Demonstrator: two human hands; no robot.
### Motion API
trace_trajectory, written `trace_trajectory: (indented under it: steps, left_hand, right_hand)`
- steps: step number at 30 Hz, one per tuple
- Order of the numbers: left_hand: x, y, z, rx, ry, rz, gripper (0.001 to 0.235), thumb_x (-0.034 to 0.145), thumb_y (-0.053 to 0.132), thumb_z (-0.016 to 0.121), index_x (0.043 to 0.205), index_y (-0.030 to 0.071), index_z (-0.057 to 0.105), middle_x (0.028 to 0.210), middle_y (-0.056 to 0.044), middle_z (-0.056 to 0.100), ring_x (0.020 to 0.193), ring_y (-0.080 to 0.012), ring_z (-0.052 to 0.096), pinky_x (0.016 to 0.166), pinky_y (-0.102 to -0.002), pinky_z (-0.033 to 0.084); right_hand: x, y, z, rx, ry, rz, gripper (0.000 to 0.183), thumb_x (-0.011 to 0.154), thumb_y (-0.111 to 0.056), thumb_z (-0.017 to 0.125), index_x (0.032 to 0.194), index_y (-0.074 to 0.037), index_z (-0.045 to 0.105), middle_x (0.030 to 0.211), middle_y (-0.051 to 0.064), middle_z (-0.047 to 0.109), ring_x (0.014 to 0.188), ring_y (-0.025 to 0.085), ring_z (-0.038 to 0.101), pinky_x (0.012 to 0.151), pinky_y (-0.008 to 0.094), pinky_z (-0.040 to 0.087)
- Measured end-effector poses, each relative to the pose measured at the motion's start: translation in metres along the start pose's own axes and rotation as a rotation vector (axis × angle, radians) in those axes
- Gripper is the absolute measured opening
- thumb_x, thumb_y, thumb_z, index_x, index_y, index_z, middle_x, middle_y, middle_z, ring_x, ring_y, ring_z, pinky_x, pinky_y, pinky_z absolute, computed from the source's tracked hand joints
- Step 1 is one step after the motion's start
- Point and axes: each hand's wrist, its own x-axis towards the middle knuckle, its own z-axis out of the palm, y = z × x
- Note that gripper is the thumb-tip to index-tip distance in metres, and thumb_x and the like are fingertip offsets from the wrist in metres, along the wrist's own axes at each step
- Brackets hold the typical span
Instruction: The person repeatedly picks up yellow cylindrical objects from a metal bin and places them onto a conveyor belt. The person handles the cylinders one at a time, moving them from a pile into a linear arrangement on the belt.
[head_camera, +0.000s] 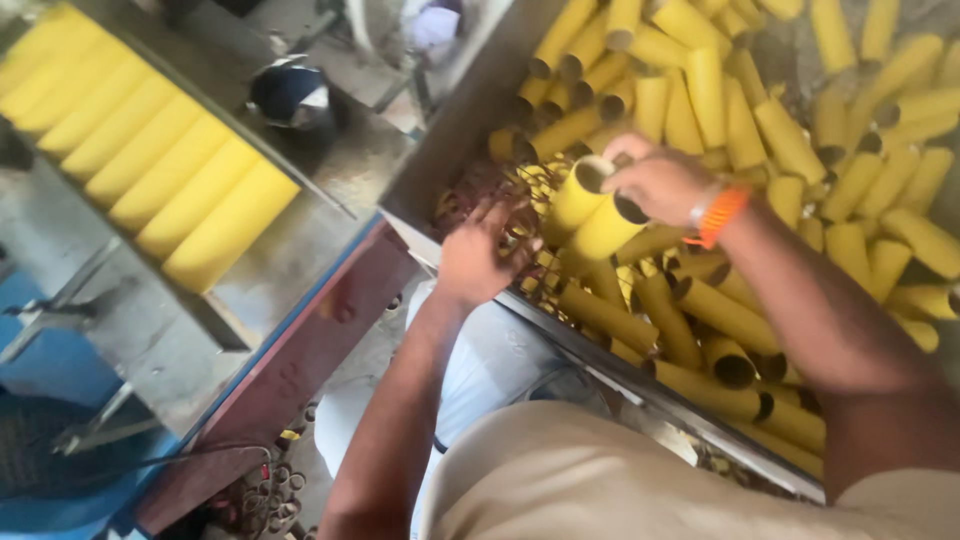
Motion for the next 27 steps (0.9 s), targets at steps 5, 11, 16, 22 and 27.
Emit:
trace_trajectory:
  steps: [5, 11, 16, 22, 27]
  left_hand:
    - [-0.027, 0.006, -0.038, -0.258, 0.284, 0.042, 0.065, 0.089, 0.033, 0.078, 0.139, 0.001, 0.051, 0.142, -0.019, 0.053, 0.116, -0.0343, 0.067, 0.101, -0.041, 0.055]
    - [-0.082, 0.000, -0.085, 0.022, 0.571, 0.057, 0.061, 0.089, 0.029, 0.081, 0.137, 0.002, 0.054, 0.141, -0.020, 0.055, 0.131, -0.0390, 0.055, 0.111, -0.045, 0.047]
    - [-0.126, -0.014, -0.109, 0.070, 0.662, -0.089, 0.056, 0.092, 0.031, 0.079, 0.137, 0.005, 0.058, 0.141, -0.017, 0.059, 0.130, -0.0379, 0.058, 0.112, -0.044, 0.049]
    - [-0.122, -0.038, -0.153, 0.300, 0.746, -0.068, 0.084, 0.085, 0.045, 0.082, 0.149, 0.004, 0.046, 0.149, -0.022, 0.051, 0.140, -0.0438, 0.048, 0.123, -0.054, 0.035]
    - [-0.080, -0.060, -0.189, 0.533, 0.387, -0.233, 0.125, 0.063, 0.068, 0.085, 0.155, 0.003, 0.029, 0.150, -0.025, 0.043, 0.143, -0.0426, 0.038, 0.120, -0.060, 0.022]
  right_hand:
    - [-0.009, -0.062, -0.048, 0.242, 0.532, -0.320, 0.026, 0.094, 0.015, 0.056, 0.109, 0.001, 0.073, 0.147, 0.014, 0.060, 0.098, 0.023, 0.067, 0.088, 0.033, 0.054]
    - [0.037, -0.103, -0.027, 0.519, 0.701, -0.478, 0.012, 0.107, 0.007, 0.066, 0.119, 0.005, 0.070, 0.127, 0.013, 0.070, 0.120, 0.021, 0.067, 0.108, 0.029, 0.051]
    - [0.088, -0.137, 0.011, 0.914, 0.493, -0.546, 0.016, 0.104, 0.001, 0.065, 0.120, 0.001, 0.069, 0.122, 0.005, 0.070, 0.112, 0.014, 0.066, 0.102, 0.029, 0.053]
    - [0.160, -0.171, 0.061, 0.911, 0.337, -0.405, 0.026, 0.099, 0.007, 0.059, 0.120, 0.000, 0.071, 0.112, 0.008, 0.073, 0.101, 0.015, 0.068, 0.090, 0.027, 0.055]
    - [0.202, -0.226, 0.083, 0.637, 0.296, -0.559, 0.040, 0.084, 0.014, 0.054, 0.115, -0.004, 0.073, 0.111, 0.011, 0.075, 0.103, 0.024, 0.068, 0.092, 0.033, 0.054]
